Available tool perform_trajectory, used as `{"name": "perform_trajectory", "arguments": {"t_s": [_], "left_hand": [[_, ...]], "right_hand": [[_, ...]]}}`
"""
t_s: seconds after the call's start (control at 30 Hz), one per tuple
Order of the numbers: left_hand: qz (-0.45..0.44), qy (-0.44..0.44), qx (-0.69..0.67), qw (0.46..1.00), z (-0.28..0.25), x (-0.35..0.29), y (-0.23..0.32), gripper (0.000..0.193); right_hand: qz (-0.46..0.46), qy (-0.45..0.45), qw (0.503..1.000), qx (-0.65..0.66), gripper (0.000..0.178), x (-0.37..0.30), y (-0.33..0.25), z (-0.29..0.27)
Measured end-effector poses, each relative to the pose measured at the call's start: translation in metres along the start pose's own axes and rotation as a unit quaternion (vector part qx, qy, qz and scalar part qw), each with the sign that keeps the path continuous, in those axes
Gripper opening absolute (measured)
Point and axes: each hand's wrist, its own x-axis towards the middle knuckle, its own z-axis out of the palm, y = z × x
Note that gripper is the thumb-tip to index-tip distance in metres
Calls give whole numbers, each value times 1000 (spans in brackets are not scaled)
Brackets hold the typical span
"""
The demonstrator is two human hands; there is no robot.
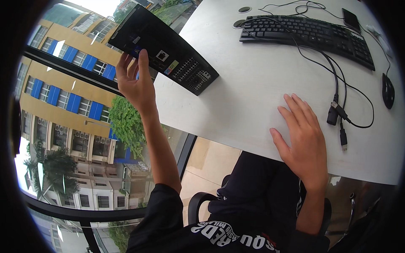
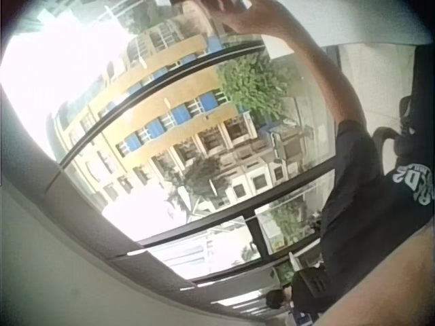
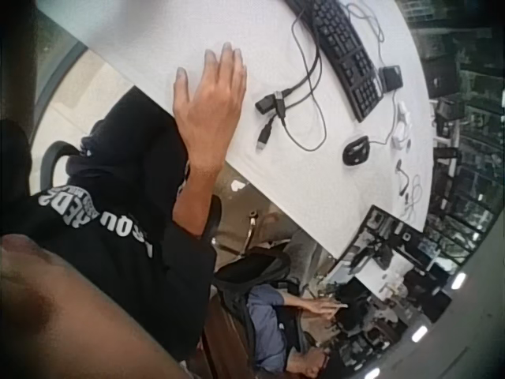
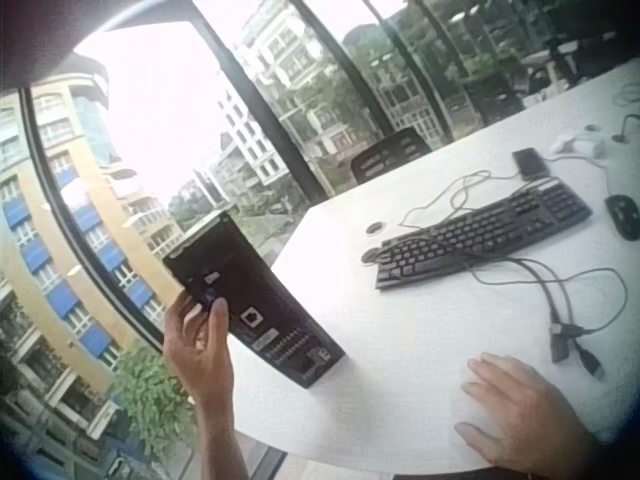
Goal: Open the computer case and inspect the internal cables.
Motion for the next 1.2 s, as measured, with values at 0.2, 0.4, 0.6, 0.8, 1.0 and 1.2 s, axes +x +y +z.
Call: {"name": "perform_trajectory", "arguments": {"t_s": [0.2, 0.4, 0.6, 0.8, 1.0, 1.2], "left_hand": [[19, -1, 34, 999, 4, -1, 6, 48], [7, 0, -25, 1000, 9, -2, -6, 65], [7, 33, 24, 999, 54, -24, 18, 123], [24, 56, 134, 989, 68, -21, 4, 136], [25, 77, 143, 986, 73, -20, 5, 133], [33, 97, 102, 990, 83, -16, 8, 127]], "right_hand": [[11, -2, 1000, -2, 44, -1, 2, 1], [6, -2, 1000, -2, 44, 0, 1, 0], [5, 1, 1000, 2, 44, -1, 2, -1], [-7, -2, 1000, -2, 44, 0, 1, 0], [-8, 1, 1000, 2, 44, 0, 0, 0], [-4, 9, 1000, 8, 43, -2, 3, -4]]}}
